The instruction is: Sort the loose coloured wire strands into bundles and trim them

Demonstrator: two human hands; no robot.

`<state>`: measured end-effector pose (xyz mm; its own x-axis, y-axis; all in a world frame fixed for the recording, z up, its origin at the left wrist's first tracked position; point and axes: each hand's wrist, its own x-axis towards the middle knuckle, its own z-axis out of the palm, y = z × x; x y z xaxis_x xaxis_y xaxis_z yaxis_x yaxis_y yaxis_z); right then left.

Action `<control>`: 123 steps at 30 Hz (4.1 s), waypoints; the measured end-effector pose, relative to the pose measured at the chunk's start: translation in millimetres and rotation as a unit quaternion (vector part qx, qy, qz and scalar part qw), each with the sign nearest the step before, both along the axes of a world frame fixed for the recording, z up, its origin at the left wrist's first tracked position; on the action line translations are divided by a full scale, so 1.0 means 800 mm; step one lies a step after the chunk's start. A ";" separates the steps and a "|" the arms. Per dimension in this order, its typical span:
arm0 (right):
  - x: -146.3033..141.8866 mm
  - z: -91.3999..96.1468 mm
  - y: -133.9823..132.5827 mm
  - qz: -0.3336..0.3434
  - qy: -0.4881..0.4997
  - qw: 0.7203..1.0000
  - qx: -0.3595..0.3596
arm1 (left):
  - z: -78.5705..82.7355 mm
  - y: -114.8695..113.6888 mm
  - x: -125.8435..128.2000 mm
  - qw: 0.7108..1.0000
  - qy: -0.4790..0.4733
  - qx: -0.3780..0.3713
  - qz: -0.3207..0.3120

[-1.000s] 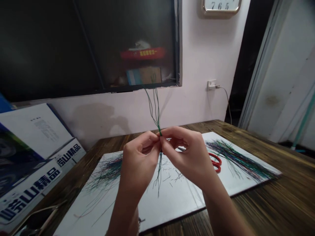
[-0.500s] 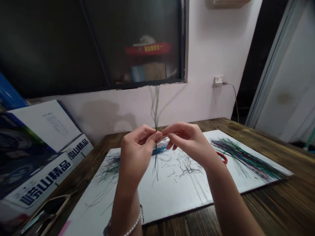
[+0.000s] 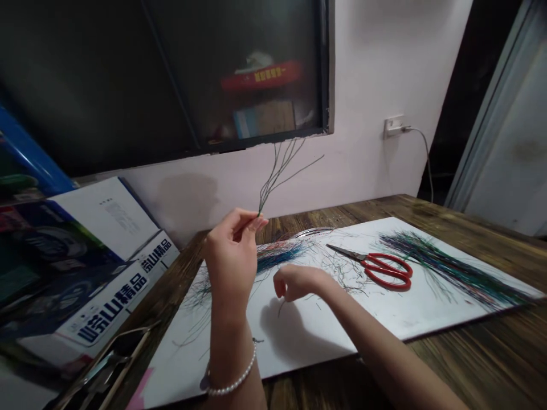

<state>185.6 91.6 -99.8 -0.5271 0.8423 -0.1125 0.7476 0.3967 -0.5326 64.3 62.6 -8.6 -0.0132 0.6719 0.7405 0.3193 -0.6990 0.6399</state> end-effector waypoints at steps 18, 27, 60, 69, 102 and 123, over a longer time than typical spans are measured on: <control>-0.047 -0.028 0.006 0.024 -0.069 0.993 0.092 | 0.003 0.007 0.000 0.999 0.024 -0.031 -0.014; -0.052 -0.023 0.008 0.029 -0.078 0.993 0.087 | 0.001 0.014 0.001 0.998 0.018 -0.059 -0.018; -0.034 -0.007 0.006 0.008 -0.067 0.996 0.059 | 0.003 0.013 0.005 1.000 -0.010 -0.016 0.008; 0.017 0.021 0.006 -0.090 0.097 0.978 0.161 | 0.005 0.010 0.007 1.000 -0.015 0.002 0.016; 0.044 0.118 -0.102 -0.146 0.689 0.665 0.249 | -0.006 -0.031 0.052 0.986 0.069 0.149 0.037; 0.043 0.124 -0.098 -0.162 0.721 0.648 0.185 | -0.003 -0.043 0.064 0.952 0.109 0.252 0.137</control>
